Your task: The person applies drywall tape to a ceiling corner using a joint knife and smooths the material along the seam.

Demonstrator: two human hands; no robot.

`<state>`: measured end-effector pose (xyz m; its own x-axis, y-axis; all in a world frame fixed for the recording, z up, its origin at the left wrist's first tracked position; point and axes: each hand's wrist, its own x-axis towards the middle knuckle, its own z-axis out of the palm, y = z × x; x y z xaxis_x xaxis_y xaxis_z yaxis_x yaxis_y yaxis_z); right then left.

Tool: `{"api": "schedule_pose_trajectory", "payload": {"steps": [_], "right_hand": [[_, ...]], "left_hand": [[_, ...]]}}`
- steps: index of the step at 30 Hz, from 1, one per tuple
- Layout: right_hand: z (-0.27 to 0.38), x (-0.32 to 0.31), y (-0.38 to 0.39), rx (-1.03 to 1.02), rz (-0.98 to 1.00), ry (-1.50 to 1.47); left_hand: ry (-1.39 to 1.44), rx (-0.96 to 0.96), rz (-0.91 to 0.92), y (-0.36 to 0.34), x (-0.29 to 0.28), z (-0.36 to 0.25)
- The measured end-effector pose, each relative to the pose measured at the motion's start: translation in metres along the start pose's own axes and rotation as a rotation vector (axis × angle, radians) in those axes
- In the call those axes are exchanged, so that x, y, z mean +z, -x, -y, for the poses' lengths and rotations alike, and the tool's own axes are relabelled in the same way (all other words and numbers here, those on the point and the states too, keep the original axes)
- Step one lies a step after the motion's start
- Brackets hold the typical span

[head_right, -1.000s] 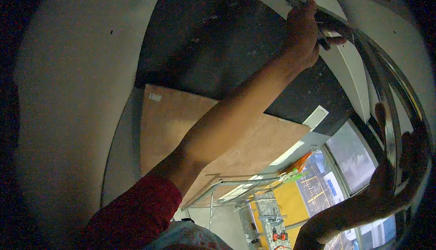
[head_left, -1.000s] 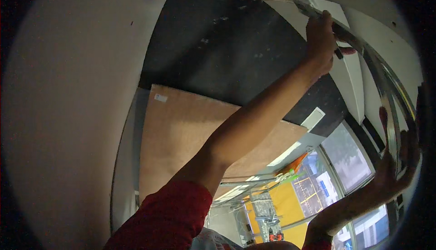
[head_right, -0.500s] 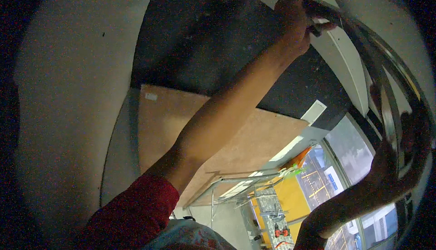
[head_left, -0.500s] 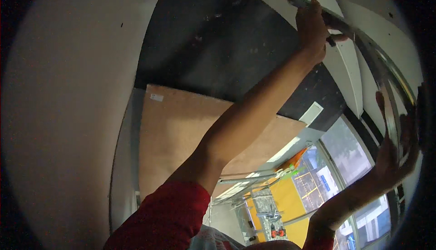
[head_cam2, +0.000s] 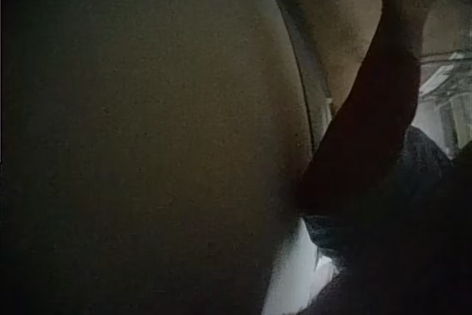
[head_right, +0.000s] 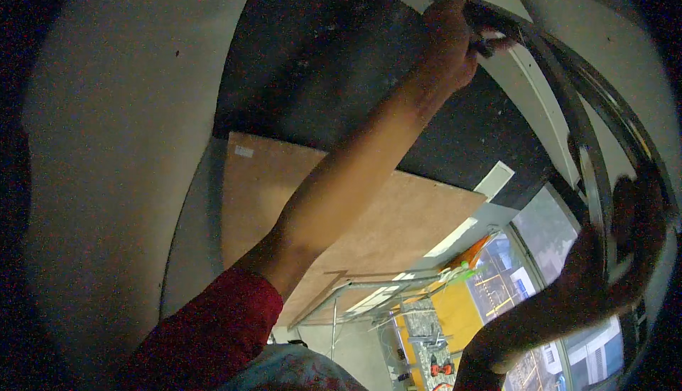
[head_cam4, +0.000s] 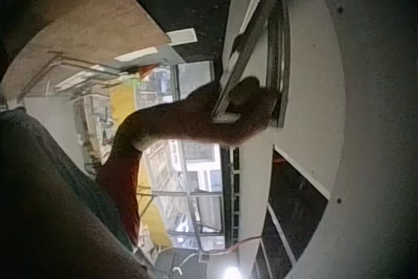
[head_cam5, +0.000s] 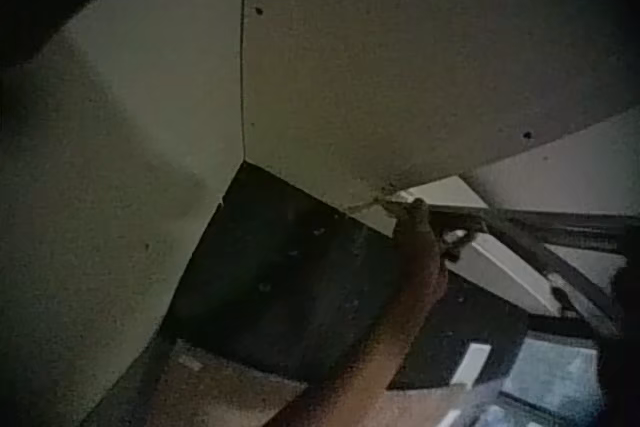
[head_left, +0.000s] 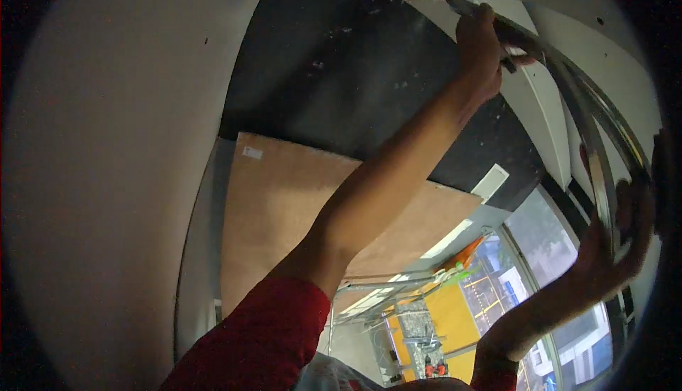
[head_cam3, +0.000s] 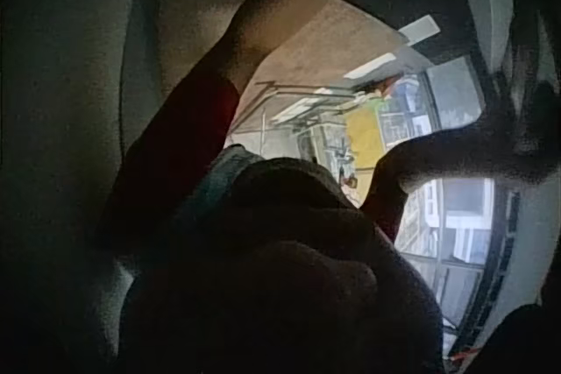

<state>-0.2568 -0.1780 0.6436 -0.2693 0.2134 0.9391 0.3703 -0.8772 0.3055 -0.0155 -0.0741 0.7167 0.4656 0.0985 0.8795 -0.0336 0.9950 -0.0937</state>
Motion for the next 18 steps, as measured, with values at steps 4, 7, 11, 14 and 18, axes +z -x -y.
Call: {"api": "schedule_pose_trajectory", "payload": {"steps": [4,7,11,14,18], "right_hand": [[-0.017,0.016,-0.024,0.068,0.046,-0.124],[-0.003,0.015,-0.019,-0.038,0.044,-0.139],[-0.013,0.021,-0.013,-0.071,-0.013,-0.077],[-0.01,0.023,-0.016,0.056,-0.064,-0.198],[-0.024,0.005,-0.007,-0.12,0.14,-0.185]], "left_hand": [[0.02,0.049,-0.132,-0.002,0.006,0.003],[0.07,-0.02,-0.104,0.006,0.008,-0.002],[-0.015,0.088,-0.255,-0.003,0.008,0.015],[-0.027,0.169,-0.244,-0.007,0.004,0.014],[-0.025,0.006,0.035,0.0,-0.003,0.005]]}}
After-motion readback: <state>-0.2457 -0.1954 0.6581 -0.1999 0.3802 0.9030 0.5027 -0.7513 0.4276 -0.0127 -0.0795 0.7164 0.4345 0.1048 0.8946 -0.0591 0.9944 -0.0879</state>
